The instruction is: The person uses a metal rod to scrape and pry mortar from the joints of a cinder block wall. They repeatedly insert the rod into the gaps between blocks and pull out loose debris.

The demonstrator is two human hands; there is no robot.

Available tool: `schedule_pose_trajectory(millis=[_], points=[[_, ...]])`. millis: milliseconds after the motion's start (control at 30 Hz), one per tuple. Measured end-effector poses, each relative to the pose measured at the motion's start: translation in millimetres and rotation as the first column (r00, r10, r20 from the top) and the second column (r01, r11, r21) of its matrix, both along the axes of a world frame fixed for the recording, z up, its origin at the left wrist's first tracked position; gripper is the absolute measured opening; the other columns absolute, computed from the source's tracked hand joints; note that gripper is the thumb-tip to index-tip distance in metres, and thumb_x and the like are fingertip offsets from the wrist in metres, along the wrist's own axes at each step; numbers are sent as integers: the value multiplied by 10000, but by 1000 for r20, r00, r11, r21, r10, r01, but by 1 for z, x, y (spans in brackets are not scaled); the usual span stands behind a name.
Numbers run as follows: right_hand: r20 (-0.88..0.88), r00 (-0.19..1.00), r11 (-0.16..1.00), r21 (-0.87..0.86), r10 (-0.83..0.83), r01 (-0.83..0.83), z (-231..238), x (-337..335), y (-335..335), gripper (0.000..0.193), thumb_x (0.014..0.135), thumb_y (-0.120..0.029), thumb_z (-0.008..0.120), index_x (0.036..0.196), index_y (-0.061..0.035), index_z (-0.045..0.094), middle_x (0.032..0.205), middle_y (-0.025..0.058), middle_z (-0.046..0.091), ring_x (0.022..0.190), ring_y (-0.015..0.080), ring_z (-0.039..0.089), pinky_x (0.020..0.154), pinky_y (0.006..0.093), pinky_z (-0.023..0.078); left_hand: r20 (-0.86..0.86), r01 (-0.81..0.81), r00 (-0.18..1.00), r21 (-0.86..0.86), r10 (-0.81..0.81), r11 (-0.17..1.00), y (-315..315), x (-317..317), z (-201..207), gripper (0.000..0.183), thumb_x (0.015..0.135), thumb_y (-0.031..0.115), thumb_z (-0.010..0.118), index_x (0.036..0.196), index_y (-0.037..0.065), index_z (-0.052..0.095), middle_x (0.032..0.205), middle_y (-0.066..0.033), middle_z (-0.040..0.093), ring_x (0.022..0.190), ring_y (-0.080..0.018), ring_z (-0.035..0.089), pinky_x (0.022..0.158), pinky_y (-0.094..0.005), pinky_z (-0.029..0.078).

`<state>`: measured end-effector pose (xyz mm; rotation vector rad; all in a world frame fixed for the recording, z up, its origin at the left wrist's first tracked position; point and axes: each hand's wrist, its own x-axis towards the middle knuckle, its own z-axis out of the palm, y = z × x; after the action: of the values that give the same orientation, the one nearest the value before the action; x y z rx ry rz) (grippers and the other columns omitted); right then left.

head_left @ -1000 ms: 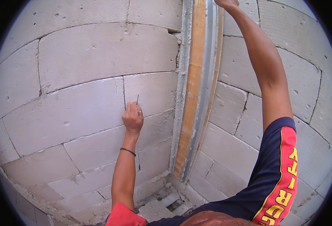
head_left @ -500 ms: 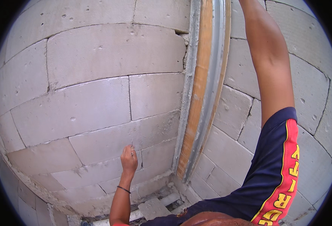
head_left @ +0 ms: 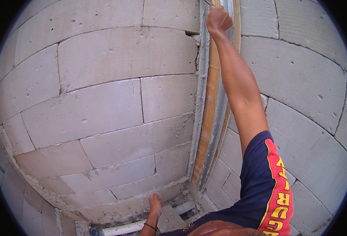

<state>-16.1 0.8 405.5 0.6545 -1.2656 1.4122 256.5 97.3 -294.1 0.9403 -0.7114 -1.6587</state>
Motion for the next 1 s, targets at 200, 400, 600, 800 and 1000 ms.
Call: schedule_pose_trajectory(millis=[200, 400, 600, 800, 1000], points=[[31, 992, 991, 43, 125, -126, -12, 12, -1, 312, 922, -273, 549, 897, 16, 664, 868, 191, 699, 840, 385, 690, 720, 483, 538, -99, 177, 979, 9, -176, 984, -7, -28, 54, 302, 979, 345, 543, 758, 181, 418, 570, 53, 345, 418, -84, 285, 371, -253, 212], [285, 864, 885, 92, 416, -457, -17, 15, -33, 392, 893, -300, 480, 903, 10, 718, 964, 260, 682, 943, 428, 657, 816, 518, 512, -142, 282, 950, 8, -278, 959, 22, -46, 90, 318, 978, 382, 546, 777, 157, 447, 572, 55, 334, 417, -76, 282, 376, -249, 215], [190, 889, 902, 37, 417, -431, -47, 24, -38, 375, 883, -307, 510, 892, 20, 692, 924, 257, 684, 887, 452, 654, 792, 544, 507, -137, 217, 967, -13, -217, 976, 23, -18, 67, 306, 1001, 376, 496, 867, 101, 516, 549, 49, 301, 422, -83, 297, 390, -259, 250], [40, 888, 888, 34, 458, -459, -151, 44, 18, 320, 886, -282, 557, 838, 20, 651, 738, 237, 657, 729, 429, 653, 678, 510, 502, -393, -52, 919, -197, -30, 979, -35, 1, 167, 313, 1024, 325, 452, 947, 32, 534, 641, 29, 356, 522, -89, 352, 474, -264, 310], [113, 658, 653, 87, 744, -753, -341, 69, 129, 204, 876, -177, 635, 896, 25, 654, 557, 87, 539, 508, 153, 538, 492, 329, 424, -229, -82, 970, -629, -84, 773, -66, 11, 346, 340, 1003, 362, 507, 933, 35, 565, 603, 77, 278, 484, -41, 261, 421, -214, 223]])
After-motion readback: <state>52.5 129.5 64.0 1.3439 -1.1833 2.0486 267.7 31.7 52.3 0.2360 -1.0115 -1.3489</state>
